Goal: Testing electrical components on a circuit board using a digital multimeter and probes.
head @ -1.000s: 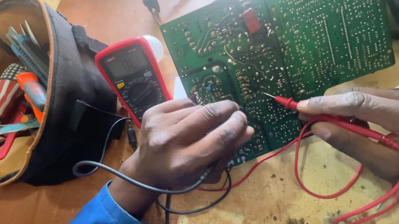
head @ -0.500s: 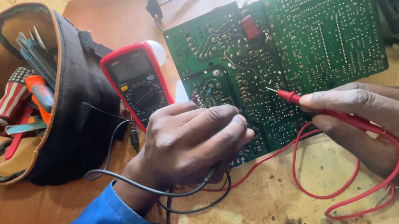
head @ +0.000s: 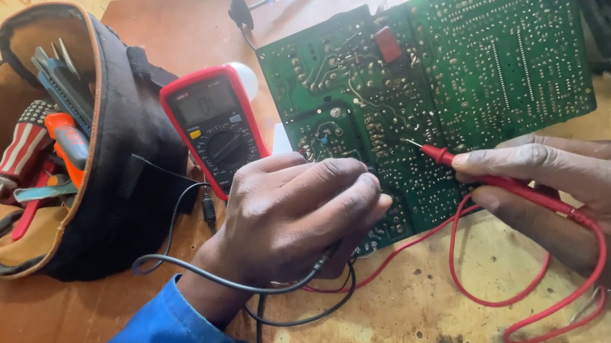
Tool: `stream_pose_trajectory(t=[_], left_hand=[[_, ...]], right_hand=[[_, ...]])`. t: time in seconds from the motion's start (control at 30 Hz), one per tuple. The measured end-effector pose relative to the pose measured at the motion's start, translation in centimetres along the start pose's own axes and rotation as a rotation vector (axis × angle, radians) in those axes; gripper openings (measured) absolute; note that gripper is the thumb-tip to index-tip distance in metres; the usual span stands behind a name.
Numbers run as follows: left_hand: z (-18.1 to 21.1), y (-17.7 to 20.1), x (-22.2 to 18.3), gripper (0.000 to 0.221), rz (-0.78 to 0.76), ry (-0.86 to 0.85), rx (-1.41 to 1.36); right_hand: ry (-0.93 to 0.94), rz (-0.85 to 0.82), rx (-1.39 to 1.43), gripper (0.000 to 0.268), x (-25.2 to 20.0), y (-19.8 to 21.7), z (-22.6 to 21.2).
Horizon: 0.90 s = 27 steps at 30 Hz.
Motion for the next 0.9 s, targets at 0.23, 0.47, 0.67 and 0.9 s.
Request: stream_pose_trajectory(t=[0.23,0.47,0.67,0.9], left_hand=[[0.5,-0.1,0.0,0.014,-0.012,-0.049,0.042],[0.5,-0.3,0.0,0.013,-0.018,-0.063,0.051],[1.8,-0.7,-0.3,0.015,-0.016,-0.171,0.048],[1.9,-2.4,-0.2,0.015,-0.150,-0.123,-0.029]], right_hand=[[0.091,0.012,-0.020,0.030,-0.2,0.0,-0.3],[0.113,0.053,-0.136,0.025,-0.3,0.7,-1.2],[0.203,0.158,-0.195,0.009,-0.7,1.8,-2.5],[0.282,0.099,-0.293,0.006,-0.6,2.0,-3.4]])
Point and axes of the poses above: each hand's wrist, its own x-axis towards the middle knuckle, its own y-axis out of the back of the hand, z = x × y, the point moved 9 cm from there along x, towards the middle knuckle
